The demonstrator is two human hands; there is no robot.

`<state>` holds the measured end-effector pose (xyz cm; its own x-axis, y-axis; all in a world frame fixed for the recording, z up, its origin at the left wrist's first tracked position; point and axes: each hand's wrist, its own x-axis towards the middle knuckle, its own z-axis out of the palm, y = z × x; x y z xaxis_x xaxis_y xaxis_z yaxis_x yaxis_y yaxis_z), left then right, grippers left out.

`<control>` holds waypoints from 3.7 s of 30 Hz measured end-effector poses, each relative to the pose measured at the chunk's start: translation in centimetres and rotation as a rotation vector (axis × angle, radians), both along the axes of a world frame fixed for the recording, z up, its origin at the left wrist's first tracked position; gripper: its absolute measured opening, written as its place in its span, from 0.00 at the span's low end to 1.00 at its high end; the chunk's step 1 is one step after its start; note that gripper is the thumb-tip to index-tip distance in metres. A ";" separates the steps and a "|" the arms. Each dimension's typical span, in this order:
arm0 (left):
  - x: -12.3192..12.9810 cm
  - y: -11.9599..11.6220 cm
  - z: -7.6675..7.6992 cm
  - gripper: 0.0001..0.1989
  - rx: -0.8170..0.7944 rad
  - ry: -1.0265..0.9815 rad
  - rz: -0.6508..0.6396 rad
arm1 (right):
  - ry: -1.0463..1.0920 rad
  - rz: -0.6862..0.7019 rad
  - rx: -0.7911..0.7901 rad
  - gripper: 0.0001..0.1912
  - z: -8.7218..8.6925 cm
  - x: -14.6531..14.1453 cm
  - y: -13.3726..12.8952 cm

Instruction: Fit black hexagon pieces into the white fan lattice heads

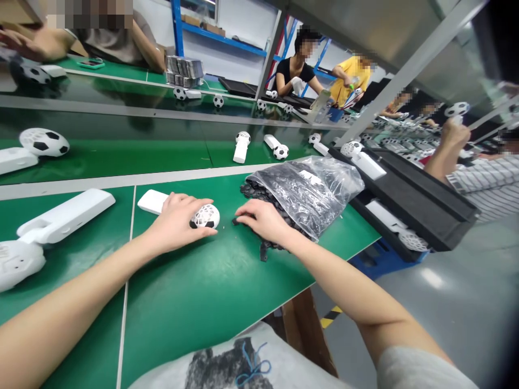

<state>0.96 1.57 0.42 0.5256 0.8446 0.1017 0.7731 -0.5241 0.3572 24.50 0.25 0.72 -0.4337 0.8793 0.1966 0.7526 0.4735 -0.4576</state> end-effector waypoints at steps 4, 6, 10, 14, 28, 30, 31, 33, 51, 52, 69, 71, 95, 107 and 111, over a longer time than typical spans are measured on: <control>0.0 -0.4 0.2 0.34 -0.134 -0.004 -0.068 | -0.395 0.121 0.105 0.09 -1.2 -1.2 -0.8; 0.1 -0.6 0.1 0.34 -0.199 -0.065 -0.078 | -0.530 0.136 0.140 0.10 -1.6 -1.8 -1.0; 0.2 -0.9 -0.1 0.30 -0.238 -0.177 -0.049 | -0.593 0.086 0.112 0.11 -1.3 -2.1 -0.9; 0.0 -0.5 0.0 0.27 -0.281 -0.208 -0.142 | -0.289 0.031 -0.017 0.09 -0.2 -1.6 -0.8; 0.2 -0.6 -0.1 0.24 -0.306 -0.277 -0.155 | 0.227 0.302 -0.007 0.07 0.2 -3.7 -0.3; 0.3 -0.7 0.0 0.21 -0.299 -0.289 -0.155 | 0.242 0.346 -0.026 0.06 0.2 -3.8 0.0; 0.4 -0.8 0.0 0.20 -0.296 -0.288 -0.145 | 0.254 0.360 -0.044 0.05 0.3 -3.9 0.2; 0.5 -0.9 0.1 0.20 -0.293 -0.282 -0.121 | 0.278 0.364 -0.093 0.03 0.4 -3.9 0.6; -0.1 0.2 -0.2 0.22 -0.221 -0.253 -0.036 | -0.146 -0.075 0.000 0.05 -0.4 1.2 1.6; -0.2 0.4 -0.1 0.22 -0.245 -0.266 -0.057 | -0.215 -0.056 0.009 0.06 -0.7 1.1 1.4; -2.1 1.2 1.1 0.25 -0.419 -0.286 -0.106 | -0.034 0.059 -0.081 0.11 0.2 -0.8 0.8; -2.2 1.3 1.0 0.25 -0.427 -0.289 -0.103 | 0.001 0.108 -0.066 0.10 0.1 -1.3 0.7; -0.2 0.2 -0.7 0.17 -0.193 -0.398 0.022 | 0.220 0.347 0.024 0.01 -1.2 -4.7 2.8; 0.5 -0.5 -1.5 0.15 -0.072 -0.423 0.059 | 0.441 0.317 -0.149 0.03 -2.1 -4.8 3.4; 0.7 -0.4 -1.6 0.13 -0.058 -0.431 0.073 | 0.467 0.319 -0.205 0.04 -1.8 -4.8 3.6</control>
<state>1.66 1.16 -1.18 0.3844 0.8885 0.2504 0.5809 -0.4437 0.6825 19.73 3.81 -1.08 -0.5914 0.7598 0.2699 0.2853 0.5103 -0.8113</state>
